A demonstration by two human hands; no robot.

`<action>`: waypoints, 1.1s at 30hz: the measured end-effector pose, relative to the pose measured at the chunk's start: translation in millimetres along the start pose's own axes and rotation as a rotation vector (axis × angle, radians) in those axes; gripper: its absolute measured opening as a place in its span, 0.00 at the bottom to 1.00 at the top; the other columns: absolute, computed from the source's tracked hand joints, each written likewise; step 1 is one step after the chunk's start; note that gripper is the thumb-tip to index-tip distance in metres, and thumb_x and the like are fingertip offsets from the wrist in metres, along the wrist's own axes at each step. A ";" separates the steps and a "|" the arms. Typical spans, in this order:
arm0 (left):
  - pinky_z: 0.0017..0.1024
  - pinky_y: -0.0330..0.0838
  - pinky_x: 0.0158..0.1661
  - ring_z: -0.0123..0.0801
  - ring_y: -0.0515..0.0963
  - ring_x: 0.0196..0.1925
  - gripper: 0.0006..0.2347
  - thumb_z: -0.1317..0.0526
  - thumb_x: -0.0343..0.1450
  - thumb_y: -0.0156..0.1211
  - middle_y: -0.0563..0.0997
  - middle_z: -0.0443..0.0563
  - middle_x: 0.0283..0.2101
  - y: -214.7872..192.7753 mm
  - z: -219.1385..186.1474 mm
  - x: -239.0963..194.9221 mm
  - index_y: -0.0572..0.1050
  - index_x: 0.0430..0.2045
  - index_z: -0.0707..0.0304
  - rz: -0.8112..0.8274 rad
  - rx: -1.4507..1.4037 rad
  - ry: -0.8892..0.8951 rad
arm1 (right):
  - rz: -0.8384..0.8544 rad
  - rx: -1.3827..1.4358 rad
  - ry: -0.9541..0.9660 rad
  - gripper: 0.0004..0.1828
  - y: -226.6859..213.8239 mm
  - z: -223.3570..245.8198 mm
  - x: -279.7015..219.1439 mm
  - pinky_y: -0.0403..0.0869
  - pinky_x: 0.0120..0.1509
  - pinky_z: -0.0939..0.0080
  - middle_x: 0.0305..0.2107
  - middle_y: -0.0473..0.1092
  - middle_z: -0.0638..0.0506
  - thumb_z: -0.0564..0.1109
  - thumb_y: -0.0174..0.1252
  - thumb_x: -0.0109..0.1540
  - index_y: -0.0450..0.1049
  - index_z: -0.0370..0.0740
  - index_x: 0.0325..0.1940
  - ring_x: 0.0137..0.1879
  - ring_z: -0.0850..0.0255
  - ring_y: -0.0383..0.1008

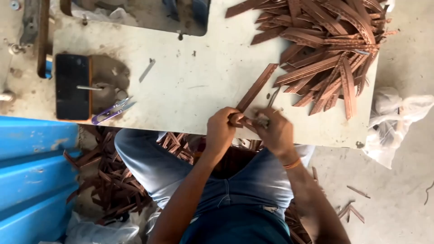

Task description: The person cuts and trims leather strips using a handheld blade.

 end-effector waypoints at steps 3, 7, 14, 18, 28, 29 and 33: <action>0.34 0.73 0.27 0.34 0.81 0.27 0.07 0.62 0.75 0.60 0.84 0.57 0.31 -5.7 4.1 5.9 0.80 0.34 0.69 0.059 0.061 -0.038 | -0.019 -0.156 -0.094 0.15 10.5 -16.0 -15.1 0.79 0.41 0.56 0.34 0.78 0.48 0.33 0.67 0.55 0.81 0.39 0.45 0.38 0.53 0.81; 0.33 0.73 0.29 0.35 0.81 0.29 0.07 0.63 0.75 0.58 0.84 0.57 0.33 -6.9 -0.7 7.0 0.80 0.35 0.71 0.126 0.063 -0.097 | -0.004 -0.186 -0.003 0.14 9.7 -22.4 -4.2 0.78 0.39 0.55 0.32 0.77 0.47 0.35 0.68 0.56 0.83 0.41 0.45 0.35 0.52 0.80; 0.34 0.75 0.32 0.37 0.83 0.33 0.07 0.65 0.76 0.56 0.82 0.59 0.37 -2.9 7.9 7.2 0.78 0.38 0.73 0.117 0.054 -0.071 | -0.006 -0.204 -0.225 0.17 -16.7 -0.9 -0.9 0.72 0.26 0.63 0.35 0.77 0.49 0.47 0.71 0.58 0.81 0.41 0.49 0.26 0.64 0.72; 0.34 0.77 0.33 0.38 0.84 0.34 0.07 0.65 0.77 0.55 0.81 0.59 0.39 -1.9 7.6 6.3 0.77 0.39 0.73 0.117 0.039 -0.063 | -0.012 -0.370 -0.338 0.10 -6.6 -20.6 -11.7 0.65 0.24 0.65 0.32 0.78 0.54 0.45 0.68 0.62 0.84 0.47 0.48 0.20 0.69 0.64; 0.36 0.75 0.31 0.38 0.82 0.32 0.07 0.65 0.76 0.56 0.81 0.59 0.39 -2.7 5.7 5.8 0.78 0.38 0.73 0.097 0.083 -0.044 | 0.032 -0.424 -0.364 0.08 -4.6 -13.6 -3.8 0.64 0.26 0.66 0.30 0.78 0.58 0.45 0.67 0.63 0.85 0.51 0.46 0.21 0.71 0.63; 0.35 0.75 0.31 0.37 0.82 0.32 0.07 0.65 0.76 0.56 0.81 0.59 0.38 -1.9 7.2 5.7 0.78 0.38 0.73 0.097 0.069 -0.039 | 0.034 -0.428 -0.370 0.08 -3.0 -17.4 -4.9 0.64 0.26 0.66 0.31 0.78 0.57 0.45 0.67 0.63 0.85 0.50 0.47 0.21 0.71 0.63; 0.34 0.76 0.30 0.36 0.82 0.31 0.06 0.66 0.76 0.56 0.81 0.58 0.38 -0.6 9.9 5.4 0.77 0.38 0.72 0.105 0.045 -0.036 | 0.044 -0.441 -0.389 0.09 -4.5 -14.7 -4.0 0.64 0.28 0.66 0.31 0.78 0.58 0.46 0.67 0.63 0.84 0.51 0.48 0.22 0.72 0.64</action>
Point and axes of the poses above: each hand's wrist, its own x-axis towards the middle knuckle, its own y-axis out of the palm, z = x × y, the point moved 2 cm from there along x, towards the middle knuckle
